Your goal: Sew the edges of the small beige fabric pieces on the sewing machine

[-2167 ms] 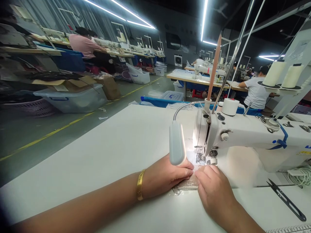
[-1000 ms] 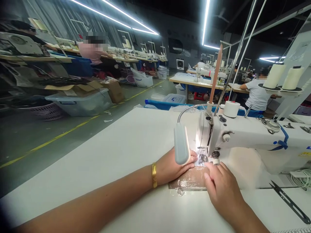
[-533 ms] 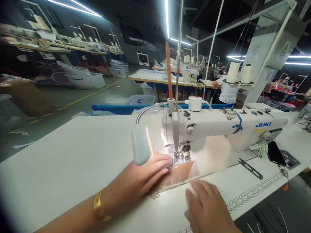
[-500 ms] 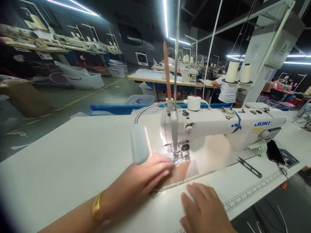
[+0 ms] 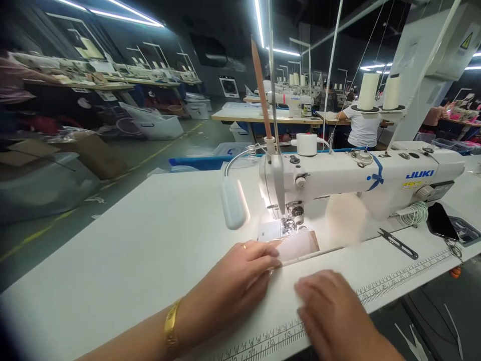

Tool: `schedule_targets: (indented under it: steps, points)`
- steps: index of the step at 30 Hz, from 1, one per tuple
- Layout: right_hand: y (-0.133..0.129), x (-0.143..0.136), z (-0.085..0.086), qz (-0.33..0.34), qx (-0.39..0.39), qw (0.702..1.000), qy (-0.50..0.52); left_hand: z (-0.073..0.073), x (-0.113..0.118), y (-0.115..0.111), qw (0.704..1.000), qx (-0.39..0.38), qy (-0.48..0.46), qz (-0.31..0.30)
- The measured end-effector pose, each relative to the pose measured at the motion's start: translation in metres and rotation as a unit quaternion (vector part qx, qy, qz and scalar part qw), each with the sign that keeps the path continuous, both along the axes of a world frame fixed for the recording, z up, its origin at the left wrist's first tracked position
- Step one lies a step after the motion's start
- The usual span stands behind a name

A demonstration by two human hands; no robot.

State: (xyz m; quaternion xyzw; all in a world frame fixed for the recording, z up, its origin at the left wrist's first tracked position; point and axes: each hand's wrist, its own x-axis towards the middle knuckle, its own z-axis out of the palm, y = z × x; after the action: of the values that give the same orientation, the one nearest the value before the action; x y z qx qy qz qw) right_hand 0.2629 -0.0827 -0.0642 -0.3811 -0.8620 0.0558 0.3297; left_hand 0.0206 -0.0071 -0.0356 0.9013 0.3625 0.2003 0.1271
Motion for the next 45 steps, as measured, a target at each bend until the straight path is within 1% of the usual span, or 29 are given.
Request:
schedule_targets:
  steps: [2, 4, 6, 8, 11, 13, 15, 16, 17, 19, 20, 21, 22, 24, 25, 26, 27, 30, 33, 35, 37, 41, 45]
  points:
    - [0.005, 0.007, 0.001, -0.045, -0.027, 0.999, 0.001, -0.002, 0.005, -0.002, 0.999, -0.028, -0.019, 0.005]
    - [0.008, 0.009, -0.005, -0.065, -0.027, 0.998, 0.002, -0.006, 0.012, -0.001, 0.998, -0.052, -0.026, 0.022]
    - [0.009, 0.008, -0.013, -0.072, -0.021, 0.997, 0.006, -0.011, 0.017, 0.003, 0.995, -0.077, -0.044, 0.038]
    - [0.009, 0.006, -0.019, -0.076, -0.015, 0.997, 0.014, -0.013, 0.017, 0.010, 0.989, -0.118, -0.084, 0.037]
    - [0.007, 0.004, -0.024, -0.077, -0.003, 0.997, 0.022, -0.008, 0.013, 0.017, 0.971, -0.191, -0.138, 0.032]
    - [0.005, 0.005, -0.023, -0.071, 0.002, 0.997, 0.036, 0.000, 0.009, 0.016, 0.962, -0.225, -0.149, 0.045]
    - [0.002, 0.008, -0.018, -0.057, -0.033, 0.996, 0.060, 0.013, 0.007, 0.011, 0.952, -0.261, -0.155, 0.034]
    - [0.001, 0.010, -0.013, -0.054, -0.074, 0.993, 0.074, 0.021, 0.006, 0.007, 0.942, -0.298, -0.152, 0.007]
    - [0.000, 0.013, -0.007, -0.055, -0.126, 0.986, 0.089, 0.029, 0.005, 0.003, 0.926, -0.349, -0.139, -0.033]
    - [0.004, 0.016, 0.008, -0.063, -0.237, 0.962, 0.118, 0.045, 0.003, -0.003, 0.877, -0.458, -0.093, -0.116]
    - [0.009, 0.017, 0.016, -0.065, -0.275, 0.950, 0.131, 0.052, 0.002, -0.004, 0.864, -0.480, -0.072, -0.135]
    - [0.015, 0.016, 0.024, -0.051, -0.307, 0.940, 0.140, 0.056, 0.000, -0.004, 0.867, -0.476, -0.061, -0.137]
    - [0.023, 0.013, 0.031, -0.022, -0.342, 0.928, 0.145, 0.059, -0.001, -0.001, 0.883, -0.449, -0.061, -0.124]
    - [0.043, 0.003, 0.039, 0.053, -0.406, 0.899, 0.157, 0.058, -0.004, 0.007, 0.920, -0.378, -0.075, -0.074]
    - [0.053, -0.004, 0.041, 0.079, -0.422, 0.888, 0.166, 0.056, -0.006, 0.012, 0.932, -0.351, -0.079, -0.044]
    - [0.062, -0.011, 0.041, 0.097, -0.425, 0.883, 0.173, 0.052, -0.008, 0.017, 0.939, -0.334, -0.082, -0.014]
    - [0.070, -0.018, 0.039, 0.100, -0.418, 0.885, 0.177, 0.049, -0.010, 0.021, 0.942, -0.324, -0.084, 0.013]
    - [0.085, -0.036, 0.030, 0.055, -0.390, 0.902, 0.179, 0.038, -0.013, 0.029, 0.937, -0.323, -0.116, 0.067]
    - [0.088, -0.042, 0.019, 0.014, -0.381, 0.905, 0.190, 0.032, -0.013, 0.030, 0.913, -0.365, -0.163, 0.079]
    - [0.088, -0.042, 0.013, 0.012, -0.374, 0.906, 0.198, 0.029, -0.012, 0.030, 0.897, -0.396, -0.181, 0.073]
    - [0.087, -0.040, 0.009, 0.014, -0.371, 0.906, 0.202, 0.027, -0.011, 0.030, 0.888, -0.411, -0.191, 0.072]
    - [0.088, -0.036, 0.004, 0.008, -0.384, 0.899, 0.211, 0.025, -0.009, 0.032, 0.884, -0.414, -0.198, 0.084]
    - [0.087, -0.035, 0.004, 0.002, -0.394, 0.891, 0.224, 0.023, -0.011, 0.035, 0.885, -0.412, -0.198, 0.090]
